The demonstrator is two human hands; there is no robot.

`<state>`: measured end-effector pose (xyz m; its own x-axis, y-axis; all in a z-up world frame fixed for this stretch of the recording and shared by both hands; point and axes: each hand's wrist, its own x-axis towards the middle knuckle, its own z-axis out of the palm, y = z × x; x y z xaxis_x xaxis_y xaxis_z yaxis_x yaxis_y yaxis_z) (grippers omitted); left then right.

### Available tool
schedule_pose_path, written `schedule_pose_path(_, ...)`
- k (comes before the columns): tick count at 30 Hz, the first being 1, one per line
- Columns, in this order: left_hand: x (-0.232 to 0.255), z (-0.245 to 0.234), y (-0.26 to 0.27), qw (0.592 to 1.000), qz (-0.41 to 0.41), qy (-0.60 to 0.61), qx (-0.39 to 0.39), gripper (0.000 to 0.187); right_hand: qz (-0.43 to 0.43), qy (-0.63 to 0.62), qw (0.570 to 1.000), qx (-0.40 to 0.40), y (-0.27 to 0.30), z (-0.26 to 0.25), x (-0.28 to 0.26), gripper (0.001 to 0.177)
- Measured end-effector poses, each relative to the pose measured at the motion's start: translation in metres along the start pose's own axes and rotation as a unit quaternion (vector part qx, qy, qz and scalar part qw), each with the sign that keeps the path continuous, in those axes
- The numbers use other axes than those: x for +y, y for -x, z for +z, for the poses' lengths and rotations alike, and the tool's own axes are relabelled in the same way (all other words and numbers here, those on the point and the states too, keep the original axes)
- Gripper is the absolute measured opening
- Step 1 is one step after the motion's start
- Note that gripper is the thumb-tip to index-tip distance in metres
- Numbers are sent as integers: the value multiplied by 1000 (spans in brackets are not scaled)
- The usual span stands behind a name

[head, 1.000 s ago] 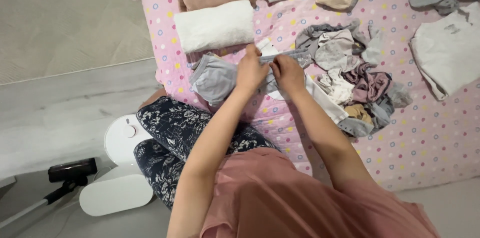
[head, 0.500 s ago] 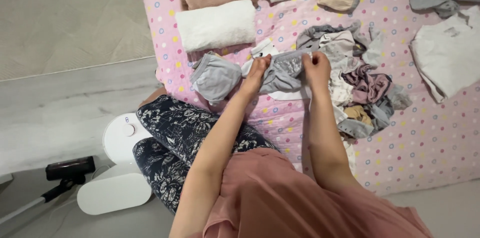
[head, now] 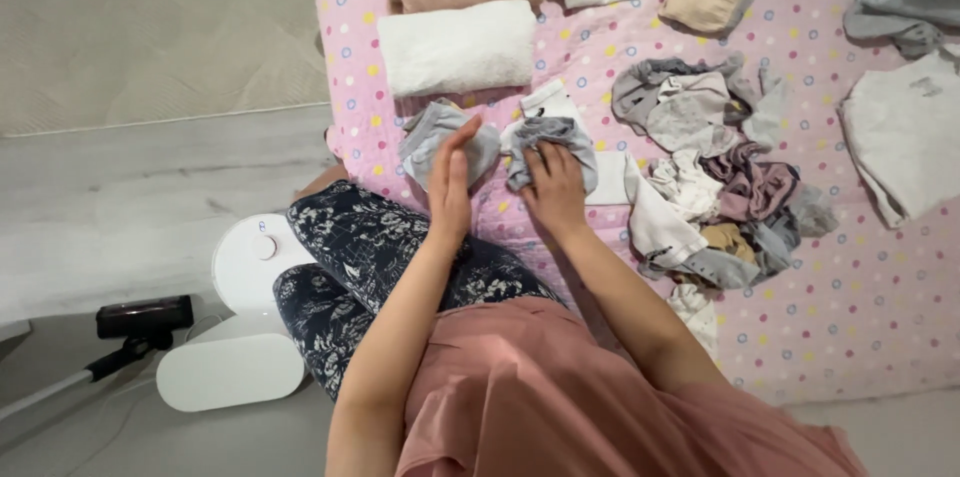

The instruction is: Folding items of laundry on a bed and placing folded towels into a basket in a bathroom.

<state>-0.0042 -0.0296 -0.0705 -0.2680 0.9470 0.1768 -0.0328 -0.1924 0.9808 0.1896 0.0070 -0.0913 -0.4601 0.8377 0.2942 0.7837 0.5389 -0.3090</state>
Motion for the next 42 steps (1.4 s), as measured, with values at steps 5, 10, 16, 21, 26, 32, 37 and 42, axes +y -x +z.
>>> schedule_pose_path(5,-13,-34,1,826,86,-552,-77,60,107,-202,971,64,11,11,41,39)
schedule_pose_path(10,-12,-39,-15,804,61,-581,-110,75,316,-638,688,139,-4,-23,51,38)
schedule_pose_path(16,15,-17,7,883,14,-466,-61,68,327,-903,274,44,-29,-48,-21,52)
schedule_pose_path(21,23,16,32,924,-243,292,42,67,327,-893,307,32,-11,-11,-33,54)
schedule_pose_path(26,18,14,49,904,-304,281,105,59,327,-885,328,40,-17,-32,-40,53)
schedule_pose_path(32,22,19,45,906,-224,332,141,45,366,-859,356,-33,-14,-5,-32,44)
schedule_pose_path(37,26,-9,23,918,-157,293,218,39,343,-796,497,-41,-50,28,-44,33)
schedule_pose_path(42,-86,-41,4,958,-144,-28,248,33,229,-528,816,43,-52,91,-12,26)
